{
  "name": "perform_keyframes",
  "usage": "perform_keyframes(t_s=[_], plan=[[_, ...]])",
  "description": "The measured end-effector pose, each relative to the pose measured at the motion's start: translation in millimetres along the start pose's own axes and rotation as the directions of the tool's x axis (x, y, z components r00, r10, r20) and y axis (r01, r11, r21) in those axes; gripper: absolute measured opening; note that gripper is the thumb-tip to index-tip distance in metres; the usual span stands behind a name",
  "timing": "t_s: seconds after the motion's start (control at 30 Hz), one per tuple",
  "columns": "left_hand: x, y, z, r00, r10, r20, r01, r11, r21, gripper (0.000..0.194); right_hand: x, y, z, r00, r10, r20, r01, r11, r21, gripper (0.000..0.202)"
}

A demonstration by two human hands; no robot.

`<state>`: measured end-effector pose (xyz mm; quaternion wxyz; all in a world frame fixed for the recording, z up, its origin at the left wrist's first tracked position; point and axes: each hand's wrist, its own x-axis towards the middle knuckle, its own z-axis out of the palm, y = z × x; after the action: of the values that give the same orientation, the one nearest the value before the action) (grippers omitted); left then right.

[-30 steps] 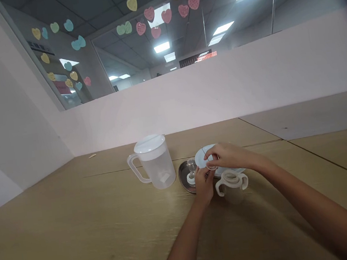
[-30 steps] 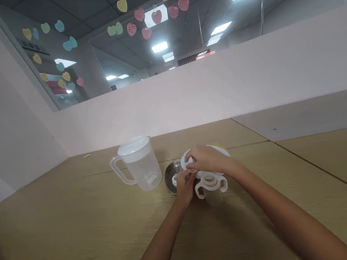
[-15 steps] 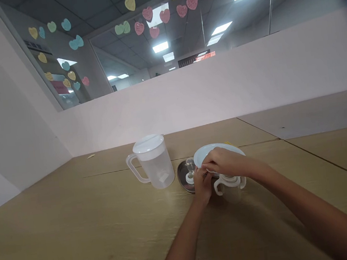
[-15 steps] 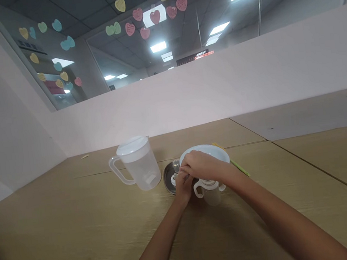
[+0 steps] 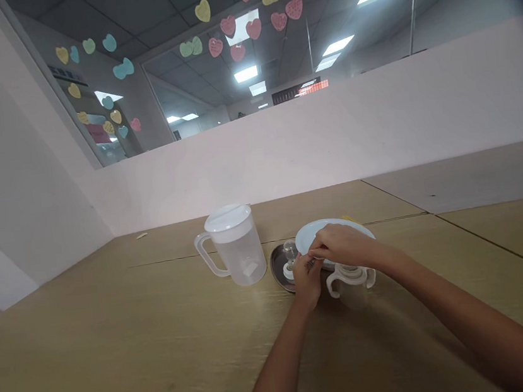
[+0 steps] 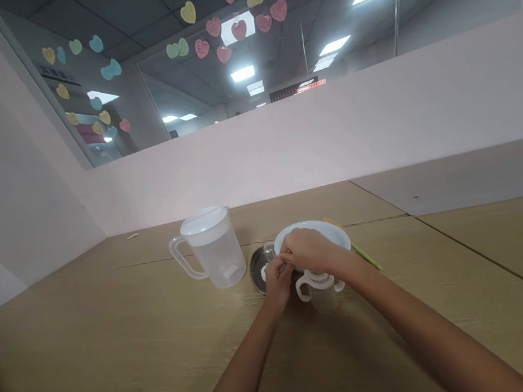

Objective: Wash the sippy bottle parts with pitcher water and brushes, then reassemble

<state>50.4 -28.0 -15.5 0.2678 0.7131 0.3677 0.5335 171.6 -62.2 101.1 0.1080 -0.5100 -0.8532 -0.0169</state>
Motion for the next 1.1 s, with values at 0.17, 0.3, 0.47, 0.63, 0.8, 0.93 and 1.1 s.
perform_keyframes(t_s=[0.17, 0.3, 0.47, 0.63, 0.8, 0.93, 1.1], plan=[[0.8, -8.2, 2.2, 0.998, 0.067, -0.003, -0.065, 0.981, 0.185, 0.016, -0.8, -9.8, -1.7, 0.997, 0.028, -0.07, -0.036, 0.992, -0.124, 0.036], [0.5, -13.2, 5.7, 0.994, 0.104, -0.031, -0.088, 0.938, 0.335, 0.012, -7.4, -20.3, -9.2, 0.998, -0.023, -0.057, 0.009, 0.974, -0.225, 0.034], [-0.8, -12.9, 6.0, 0.99, 0.141, -0.017, -0.124, 0.919, 0.374, 0.014, -21.6, -27.5, -25.0, 0.991, -0.089, -0.098, 0.058, 0.958, -0.28, 0.034], [-1.9, -10.0, 4.3, 0.991, 0.126, -0.034, -0.11, 0.947, 0.302, 0.017, -31.9, -27.4, -32.6, 0.954, -0.207, -0.219, 0.139, 0.947, -0.29, 0.038], [-1.8, -9.1, 2.6, 0.994, 0.113, -0.009, -0.106, 0.953, 0.285, 0.018, -40.9, -28.8, -38.1, 0.929, -0.227, -0.293, 0.159, 0.959, -0.236, 0.043], [-0.5, -10.1, 2.0, 0.994, 0.106, 0.02, -0.108, 0.952, 0.287, 0.022, -44.9, -29.5, -43.3, 0.94, -0.126, -0.318, 0.083, 0.986, -0.144, 0.043], [-1.3, -10.1, 3.3, 0.996, 0.089, 0.019, -0.091, 0.953, 0.288, 0.023, -47.3, -29.7, -45.8, 0.942, -0.13, -0.31, 0.098, 0.988, -0.116, 0.042]])
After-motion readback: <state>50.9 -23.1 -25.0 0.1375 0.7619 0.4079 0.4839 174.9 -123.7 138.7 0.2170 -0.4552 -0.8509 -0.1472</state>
